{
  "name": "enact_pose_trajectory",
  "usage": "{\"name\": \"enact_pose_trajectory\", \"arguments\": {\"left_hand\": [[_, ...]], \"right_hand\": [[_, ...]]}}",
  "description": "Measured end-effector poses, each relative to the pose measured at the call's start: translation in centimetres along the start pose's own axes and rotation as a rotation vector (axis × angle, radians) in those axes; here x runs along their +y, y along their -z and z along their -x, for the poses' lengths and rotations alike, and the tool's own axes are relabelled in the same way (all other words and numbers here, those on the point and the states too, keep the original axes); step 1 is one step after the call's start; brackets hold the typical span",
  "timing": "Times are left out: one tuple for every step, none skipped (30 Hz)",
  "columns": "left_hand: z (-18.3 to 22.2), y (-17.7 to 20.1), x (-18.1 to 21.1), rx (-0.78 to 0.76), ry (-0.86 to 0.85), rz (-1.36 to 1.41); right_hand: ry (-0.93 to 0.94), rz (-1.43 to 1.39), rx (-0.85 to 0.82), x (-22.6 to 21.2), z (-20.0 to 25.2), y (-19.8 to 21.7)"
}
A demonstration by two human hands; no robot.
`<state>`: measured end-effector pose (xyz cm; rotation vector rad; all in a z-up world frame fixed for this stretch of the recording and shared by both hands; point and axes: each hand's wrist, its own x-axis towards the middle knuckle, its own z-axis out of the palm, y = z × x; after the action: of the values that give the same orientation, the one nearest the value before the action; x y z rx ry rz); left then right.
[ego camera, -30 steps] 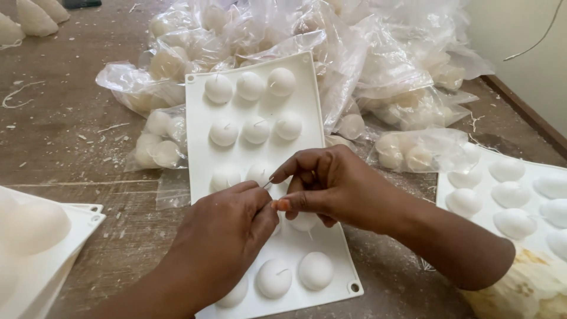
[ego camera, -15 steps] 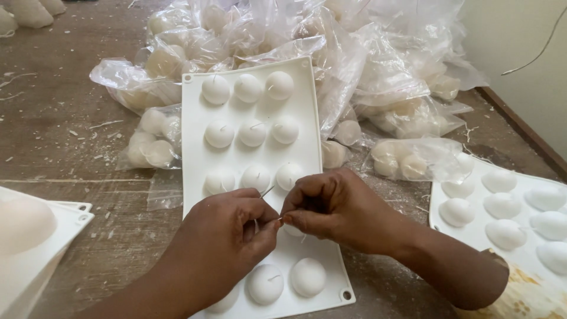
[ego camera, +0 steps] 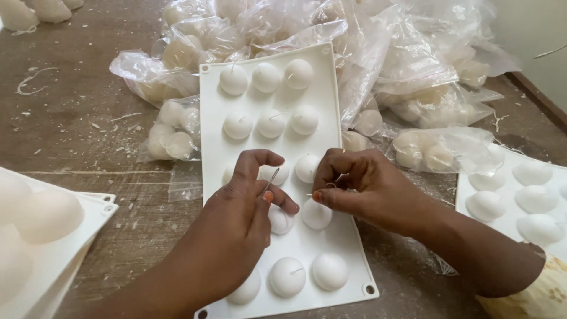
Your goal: The person uses a needle to thread wicks through a silicone mold, then places small round candles into the cavities and threads wicks through them as well.
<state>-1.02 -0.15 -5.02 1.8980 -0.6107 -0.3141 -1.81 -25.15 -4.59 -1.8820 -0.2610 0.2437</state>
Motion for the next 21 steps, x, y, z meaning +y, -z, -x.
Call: {"name": "enact_pose_trajectory", "arguments": {"left_hand": [[-0.4,0.1,0.8,0.003,-0.007,-0.001],[-0.8,0.2,1.6,-0.044,0.135,0.031],[-0.9,0.3,2.2,-0.089,0.287,0.064],[-0.8,0.2,1.8,-0.086,0.29,0.062],[-0.9,0.1,1.4,-0.104,0.278,0.133],[-1.0,-0.1,1.0,-0.122,0.266,0.204],[-0.9,0.0,1.5,-0.126,0.271,0.204],[-0.9,0.1,2.0,-0.123,0.283,0.205],[-1.0,0.1,2.5,-0.117,0.288,0.211],[-1.1,0.1,2.6,-0.117,0.286,0.214],[-1.1,0.1,2.6,-0.109,0.3,0.219],[-1.1,0.1,2.6,-0.102,0.314,0.224],[-1.1,0.0,2.8,-0.101,0.313,0.223],[-1.1,0.0,3.0,-0.102,0.342,0.218],[-1.2,0.1,3.1,-0.099,0.367,0.209],[-1.3,0.1,3.2,-0.094,0.362,0.204],[-1.2,0.1,3.1,-0.096,0.36,0.217],[-1.2,0.0,3.0,-0.098,0.359,0.229],[-1.2,0.0,3.0,-0.1,0.363,0.228],[-1.2,0.0,3.0,-0.099,0.359,0.223],[-1.2,0.0,3.0,-0.099,0.358,0.219]], "right_hand": [[0.005,0.005,0.002,-0.4,0.1,0.0],[0.12,0.058,0.036,-0.8,0.3,0.0],[0.232,0.102,0.062,-1.1,0.4,-0.3],[0.233,0.1,0.059,-1.1,0.4,-0.7],[0.266,0.012,0.073,-1.0,0.5,-0.9],[0.299,-0.077,0.087,-0.9,0.6,-1.2],[0.295,-0.081,0.088,-0.8,0.6,-1.6],[0.224,-0.136,0.115,-0.7,0.7,-2.0],[0.157,-0.182,0.141,-0.7,0.7,-2.3],[0.156,-0.178,0.14,-0.7,0.7,-2.3],[0.157,-0.182,0.158,-0.7,0.6,-2.4],[0.158,-0.185,0.176,-0.7,0.6,-2.5],[0.159,-0.185,0.175,-0.7,0.7,-2.5],[0.146,-0.159,0.186,-0.7,0.8,-2.6],[0.14,-0.133,0.198,-0.7,0.7,-2.6],[0.149,-0.132,0.197,-0.8,0.6,-2.6],[0.167,-0.137,0.21,-0.7,0.7,-2.8],[0.185,-0.142,0.222,-0.6,0.8,-3.0],[0.182,-0.145,0.223,-0.7,0.7,-3.2],[0.172,-0.141,0.251,-0.8,0.7,-3.4],[0.159,-0.136,0.278,-0.8,0.7,-3.7]]}}
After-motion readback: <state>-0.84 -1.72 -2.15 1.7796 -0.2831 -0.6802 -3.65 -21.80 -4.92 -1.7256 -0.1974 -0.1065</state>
